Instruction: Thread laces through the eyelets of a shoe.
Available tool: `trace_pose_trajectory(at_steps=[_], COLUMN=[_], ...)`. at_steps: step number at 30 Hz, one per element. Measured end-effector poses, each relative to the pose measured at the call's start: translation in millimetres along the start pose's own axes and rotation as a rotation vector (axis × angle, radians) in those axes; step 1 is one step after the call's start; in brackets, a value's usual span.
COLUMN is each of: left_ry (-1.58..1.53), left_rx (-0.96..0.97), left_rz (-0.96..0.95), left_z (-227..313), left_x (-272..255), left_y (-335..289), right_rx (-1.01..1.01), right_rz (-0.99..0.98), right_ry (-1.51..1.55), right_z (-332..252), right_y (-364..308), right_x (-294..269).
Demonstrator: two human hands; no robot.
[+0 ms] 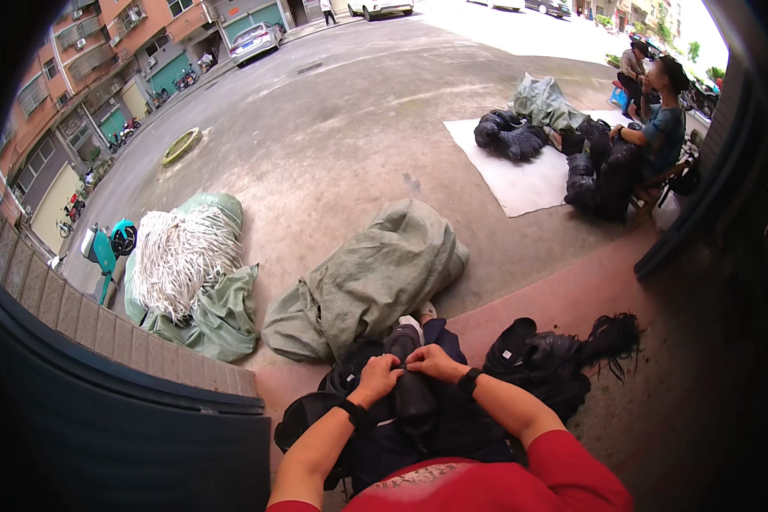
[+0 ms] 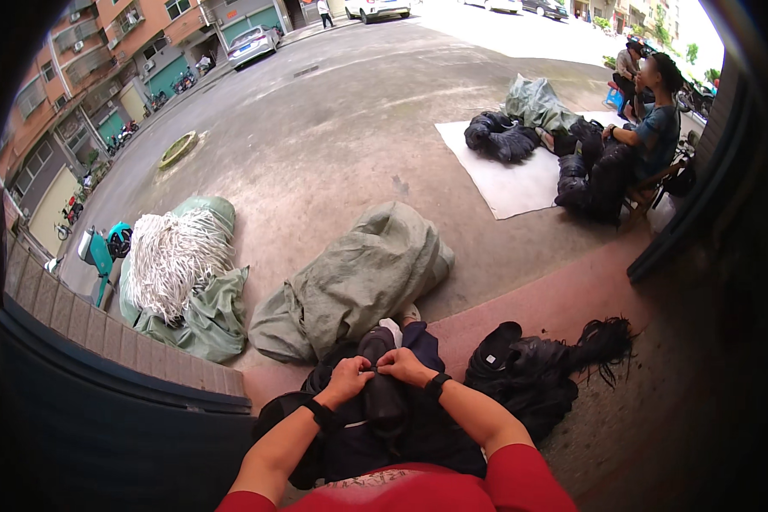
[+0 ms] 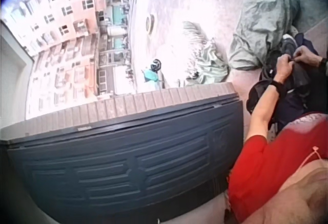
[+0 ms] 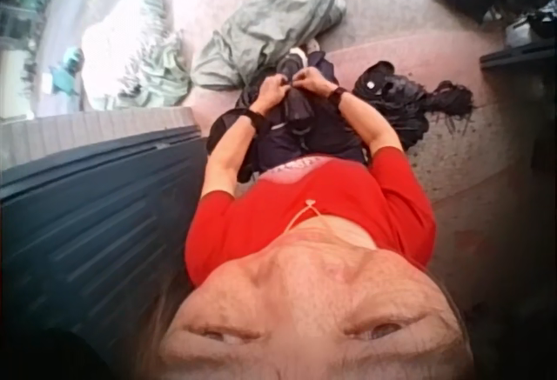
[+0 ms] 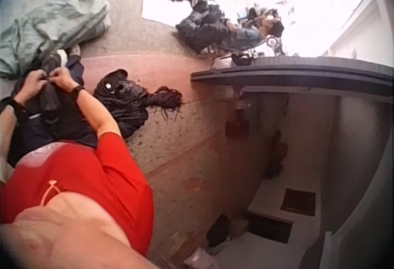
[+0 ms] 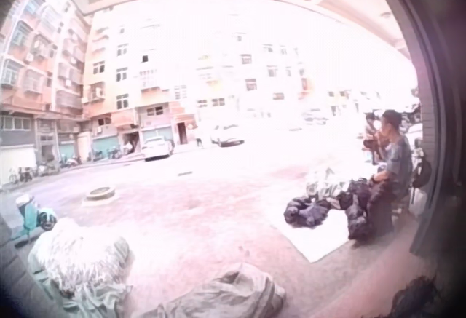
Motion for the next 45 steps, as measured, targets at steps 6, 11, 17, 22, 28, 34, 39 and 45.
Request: trace_pose_trajectory(at_steps=[6,11,17,22,28,34,39,45], left_ry=[0.017,0.098,0.086,0.21,0.302,0.139,0.538,-0.046], left_rx=[0.025,0.008,-0.046,-0.02,0.087,0.065,0.095,-0.072], left_rz=[-0.038,-0.159,-0.192,-0.214,-0.198,-0.364,-0.074,0.106], left_z=[3,8,13,23,19,2,-27,-19], left_x=[-1,0,-6,-8,-6,12,-56,-100], left_y=[3,8,9,10,18,29,9,3], right_rx=[-0.097,-0.193,-0.189,-0.207,-0.282,-0.331,-0.163,-0.184], right_rz=[0.119,0.347,0.372,0.361,0.345,0.337,0.262,0.261], right_ry=[-0.203,-0.473,-0.381,-0.397,-0.485,-0.508,-0.53,-0.498], right_z=[-11,-23,-24,-30,-42,-40,-23,-24], right_y=[-9,-21,-21,-29,-34,-38,-60,-62], right_x=[7,5,12,11,13,13,-10,-16])
Point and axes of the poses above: each hand's wrist, its own y-axis towards the middle knuckle, its own x-axis out of the palm, z = x × y, the point moved 7 cm from there along y, towards the middle knuckle, and after that the axes turned 12 degrees about x, right-handed, at the moved point
